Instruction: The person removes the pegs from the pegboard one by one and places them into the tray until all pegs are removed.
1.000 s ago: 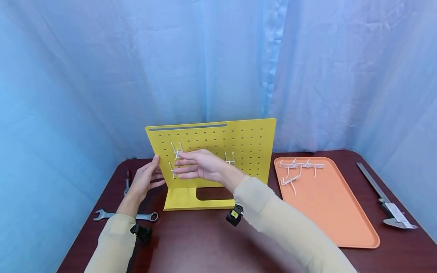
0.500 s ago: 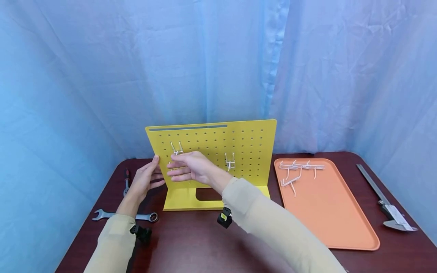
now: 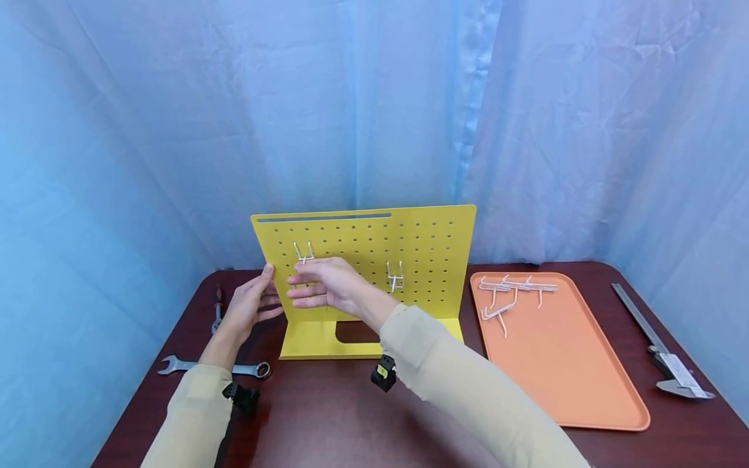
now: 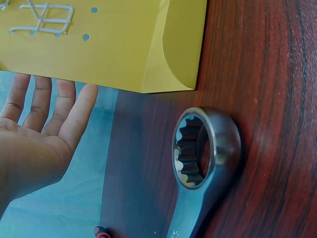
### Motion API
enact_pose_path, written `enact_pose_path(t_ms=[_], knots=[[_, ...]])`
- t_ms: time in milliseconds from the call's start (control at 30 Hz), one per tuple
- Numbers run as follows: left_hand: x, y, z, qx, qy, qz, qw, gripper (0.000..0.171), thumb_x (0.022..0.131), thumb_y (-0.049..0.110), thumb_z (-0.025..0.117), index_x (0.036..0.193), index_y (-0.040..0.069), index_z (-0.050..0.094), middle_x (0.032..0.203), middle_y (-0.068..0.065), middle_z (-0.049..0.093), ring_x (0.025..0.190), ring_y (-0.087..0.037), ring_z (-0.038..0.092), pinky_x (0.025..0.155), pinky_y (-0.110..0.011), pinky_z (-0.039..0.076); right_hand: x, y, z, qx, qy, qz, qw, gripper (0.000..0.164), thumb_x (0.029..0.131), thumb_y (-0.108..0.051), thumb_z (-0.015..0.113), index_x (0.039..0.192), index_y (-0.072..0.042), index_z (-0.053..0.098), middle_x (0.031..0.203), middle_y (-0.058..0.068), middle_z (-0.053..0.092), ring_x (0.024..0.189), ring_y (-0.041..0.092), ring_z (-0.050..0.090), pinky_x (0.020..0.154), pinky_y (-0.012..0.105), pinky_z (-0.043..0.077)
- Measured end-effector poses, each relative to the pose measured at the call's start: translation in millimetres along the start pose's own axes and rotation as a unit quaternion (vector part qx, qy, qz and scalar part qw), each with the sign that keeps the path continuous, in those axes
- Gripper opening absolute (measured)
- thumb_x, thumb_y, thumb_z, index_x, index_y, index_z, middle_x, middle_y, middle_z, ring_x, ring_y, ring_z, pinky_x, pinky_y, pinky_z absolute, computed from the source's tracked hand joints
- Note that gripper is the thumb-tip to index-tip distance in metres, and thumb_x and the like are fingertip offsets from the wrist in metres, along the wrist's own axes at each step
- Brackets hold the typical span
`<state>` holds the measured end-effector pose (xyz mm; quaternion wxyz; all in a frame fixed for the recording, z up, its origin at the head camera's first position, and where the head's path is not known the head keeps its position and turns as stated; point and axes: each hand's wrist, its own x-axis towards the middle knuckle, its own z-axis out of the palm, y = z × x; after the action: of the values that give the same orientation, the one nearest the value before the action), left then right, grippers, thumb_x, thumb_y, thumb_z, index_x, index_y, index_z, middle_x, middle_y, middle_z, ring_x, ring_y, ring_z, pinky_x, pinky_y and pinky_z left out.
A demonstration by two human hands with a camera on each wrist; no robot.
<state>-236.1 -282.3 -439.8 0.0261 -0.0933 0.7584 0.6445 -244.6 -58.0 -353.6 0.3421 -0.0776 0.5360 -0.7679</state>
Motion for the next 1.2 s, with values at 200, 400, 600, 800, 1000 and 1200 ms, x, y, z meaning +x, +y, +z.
enact_pose_path(t_ms=[200,400,600,800,1000,1200], knots=[[-0.4,-0.1,0.4,-0.003,0.001,0.001,1.0000,0.085,0.089,0.077,0.052,0.132,0.004,0.059,0.116,-0.016,0.064,0.100,-0.021,0.069,0.087,-0.041,0.059,-1.3,-0.6,0.3,0.004,-0.005,-0.002,1.000,0.039,0.106,-0.017,0.058,0.138,0.004,0.054,0.135,0.027,0.059,0.090,0.026,0.074,0.084,0.042,0.060],[-0.1,0.4,0.7,-0.003,-0.002,-0.003,1.0000,0.086,0.089,0.077,0.052,0.132,0.004,0.059,0.116,-0.016,0.064,0.101,-0.022,0.069,0.086,-0.039,0.059,-3.4,-3.5,0.4,0.006,-0.021,-0.001,1.000,0.040,0.107,-0.014,0.055,0.140,0.006,0.051,0.139,0.028,0.056,0.085,0.022,0.073,0.086,0.040,0.060],[-1.6,0.6,-0.7,0.001,-0.001,-0.006,1.0000,0.086,0.089,0.078,0.052,0.133,0.004,0.058,0.113,-0.014,0.065,0.100,-0.021,0.069,0.085,-0.037,0.060,-4.4,-4.4,0.3,0.003,-0.028,0.003,1.000,0.040,0.106,-0.012,0.056,0.141,0.006,0.051,0.137,0.027,0.058,0.086,0.022,0.073,0.085,0.039,0.060],[-1.5,2.1,-1.1,0.005,-0.005,0.004,1.0000,0.085,0.090,0.077,0.051,0.135,0.004,0.058,0.116,-0.016,0.064,0.102,-0.023,0.069,0.085,-0.037,0.060,-7.8,-5.7,-1.8,-0.009,-0.035,0.002,0.999,0.041,0.105,-0.012,0.057,0.142,0.006,0.051,0.140,0.028,0.055,0.085,0.021,0.073,0.084,0.038,0.060],[-1.7,3.8,-1.0,0.000,0.002,0.001,1.0000,0.085,0.089,0.076,0.052,0.134,0.004,0.058,0.115,-0.014,0.065,0.099,-0.020,0.070,0.085,-0.039,0.059,-19.5,-13.6,-4.9,-0.041,-0.067,-0.001,0.997,0.043,0.103,-0.012,0.061,0.141,0.006,0.053,0.119,0.021,0.068,0.080,0.020,0.073,0.081,0.038,0.061],[-2.0,1.6,-0.1,-0.005,0.001,-0.001,1.0000,0.083,0.090,0.075,0.053,0.130,0.003,0.060,0.114,-0.014,0.063,0.098,-0.020,0.069,0.084,-0.037,0.060,-37.1,-28.7,-13.9,-0.092,-0.099,-0.022,0.991,0.035,0.102,-0.010,0.063,0.135,0.002,0.059,0.104,0.014,0.070,0.080,0.021,0.073,0.083,0.043,0.061]])
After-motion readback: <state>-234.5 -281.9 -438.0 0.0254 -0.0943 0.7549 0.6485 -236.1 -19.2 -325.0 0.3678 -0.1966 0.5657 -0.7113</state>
